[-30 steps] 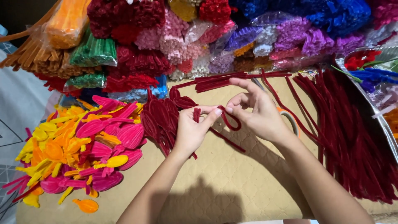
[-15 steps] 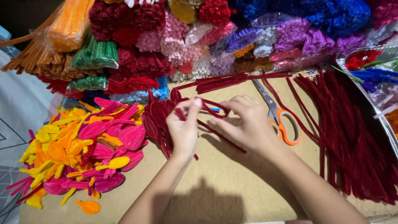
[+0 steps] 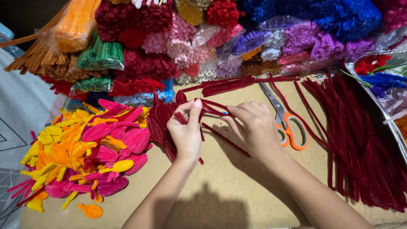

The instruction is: Assembling artificial flower components by twisting red pipe cleaners around pink fabric petals.

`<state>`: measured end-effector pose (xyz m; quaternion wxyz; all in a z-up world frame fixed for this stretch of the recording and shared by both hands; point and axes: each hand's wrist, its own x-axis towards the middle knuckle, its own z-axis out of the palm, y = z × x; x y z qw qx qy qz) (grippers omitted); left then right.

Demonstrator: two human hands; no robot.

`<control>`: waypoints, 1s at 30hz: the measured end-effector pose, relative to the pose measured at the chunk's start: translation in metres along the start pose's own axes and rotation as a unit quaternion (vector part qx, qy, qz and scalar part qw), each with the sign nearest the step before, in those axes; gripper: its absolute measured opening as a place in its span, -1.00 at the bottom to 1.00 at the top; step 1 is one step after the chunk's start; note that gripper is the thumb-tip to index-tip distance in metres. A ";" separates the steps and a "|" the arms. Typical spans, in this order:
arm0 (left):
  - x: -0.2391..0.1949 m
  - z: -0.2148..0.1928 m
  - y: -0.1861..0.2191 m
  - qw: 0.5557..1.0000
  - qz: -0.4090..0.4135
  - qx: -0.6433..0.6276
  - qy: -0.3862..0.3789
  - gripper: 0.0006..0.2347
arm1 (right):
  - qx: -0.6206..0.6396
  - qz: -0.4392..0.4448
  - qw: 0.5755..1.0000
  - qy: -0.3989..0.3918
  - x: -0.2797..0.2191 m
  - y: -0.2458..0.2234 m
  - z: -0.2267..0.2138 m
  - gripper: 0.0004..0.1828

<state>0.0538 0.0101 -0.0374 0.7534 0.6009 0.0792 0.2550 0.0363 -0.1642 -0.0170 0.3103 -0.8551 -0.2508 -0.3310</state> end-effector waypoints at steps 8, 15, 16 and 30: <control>-0.010 0.006 -0.001 1.000 0.000 -0.016 -0.016 -0.91 | 0.090 0.119 0.988 -0.044 0.001 -0.013 0.001 -0.90; 0.011 0.000 0.006 0.986 -0.048 -0.126 -0.100 -0.87 | 0.079 0.350 0.867 -0.346 0.027 -0.031 -0.028 -0.56; 0.013 0.000 0.006 0.986 -0.048 -0.126 -0.101 -0.87 | 0.078 0.350 0.867 -0.345 0.022 -0.021 -0.017 -0.56; 0.013 -0.005 0.006 0.982 -0.083 0.089 -0.144 -0.89 | 0.296 0.400 0.842 -0.207 0.031 -0.001 -0.038 -0.85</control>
